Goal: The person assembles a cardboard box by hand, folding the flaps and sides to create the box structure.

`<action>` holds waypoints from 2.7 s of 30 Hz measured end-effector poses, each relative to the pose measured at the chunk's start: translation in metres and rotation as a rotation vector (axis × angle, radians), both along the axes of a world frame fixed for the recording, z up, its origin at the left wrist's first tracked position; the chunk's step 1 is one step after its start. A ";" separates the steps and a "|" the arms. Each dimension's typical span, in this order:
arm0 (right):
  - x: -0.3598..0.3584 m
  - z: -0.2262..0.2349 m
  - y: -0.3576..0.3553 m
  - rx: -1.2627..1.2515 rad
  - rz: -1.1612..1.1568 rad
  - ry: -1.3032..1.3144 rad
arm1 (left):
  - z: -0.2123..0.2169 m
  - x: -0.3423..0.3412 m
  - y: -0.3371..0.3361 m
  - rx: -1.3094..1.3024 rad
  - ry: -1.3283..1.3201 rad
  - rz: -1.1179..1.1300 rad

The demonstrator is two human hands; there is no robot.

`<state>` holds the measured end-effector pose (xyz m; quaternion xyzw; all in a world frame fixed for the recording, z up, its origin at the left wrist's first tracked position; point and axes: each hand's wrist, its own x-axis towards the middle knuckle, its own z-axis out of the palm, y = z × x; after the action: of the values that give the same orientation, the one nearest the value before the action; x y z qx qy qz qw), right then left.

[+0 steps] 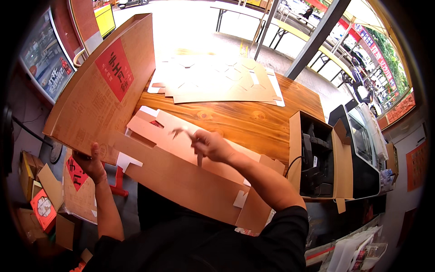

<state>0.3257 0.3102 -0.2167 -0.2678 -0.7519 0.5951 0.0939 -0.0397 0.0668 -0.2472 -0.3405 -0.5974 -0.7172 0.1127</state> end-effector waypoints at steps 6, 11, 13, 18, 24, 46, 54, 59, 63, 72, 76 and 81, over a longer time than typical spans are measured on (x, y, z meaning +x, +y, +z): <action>0.025 0.058 0.037 -0.100 -0.380 0.586 | 0.001 0.001 0.001 0.023 0.025 0.002; 0.074 0.148 0.037 0.042 -0.522 1.063 | -0.001 0.005 0.003 0.087 -0.017 0.014; 0.100 0.180 0.009 0.043 -0.459 1.048 | -0.002 0.010 0.008 0.118 -0.036 0.044; 0.109 0.134 -0.103 -0.044 -0.063 0.304 | -0.012 -0.009 -0.003 0.032 0.049 0.097; 0.103 0.023 -0.211 0.153 0.549 -0.322 | -0.003 0.000 0.004 0.038 -0.014 0.017; 0.108 -0.013 -0.144 0.461 -0.185 0.006 | 0.065 0.003 -0.008 0.182 0.203 0.151; 0.115 -0.046 -0.134 -0.148 -0.493 0.273 | 0.055 0.037 0.083 0.101 0.697 -0.258; 0.130 -0.046 -0.149 -0.289 -0.624 0.498 | 0.018 0.030 0.122 -0.329 0.918 -0.186; 0.154 -0.036 -0.171 -0.236 -0.865 0.528 | -0.024 0.032 0.115 -0.409 0.830 -0.325; 0.170 -0.023 -0.158 -0.186 -0.952 0.661 | -0.005 0.087 0.051 -0.324 0.558 -0.192; 0.128 -0.008 -0.162 -0.165 -0.744 0.503 | 0.002 0.188 0.008 -0.290 0.229 -0.807; 0.075 -0.016 -0.186 0.087 -0.297 0.412 | 0.030 0.254 -0.003 -0.322 -0.208 -1.198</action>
<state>0.4010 0.1241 -0.2325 -0.2441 -0.6941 0.5839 0.3430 0.2143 0.0637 -0.2168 -0.5572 -0.4110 -0.5864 -0.4203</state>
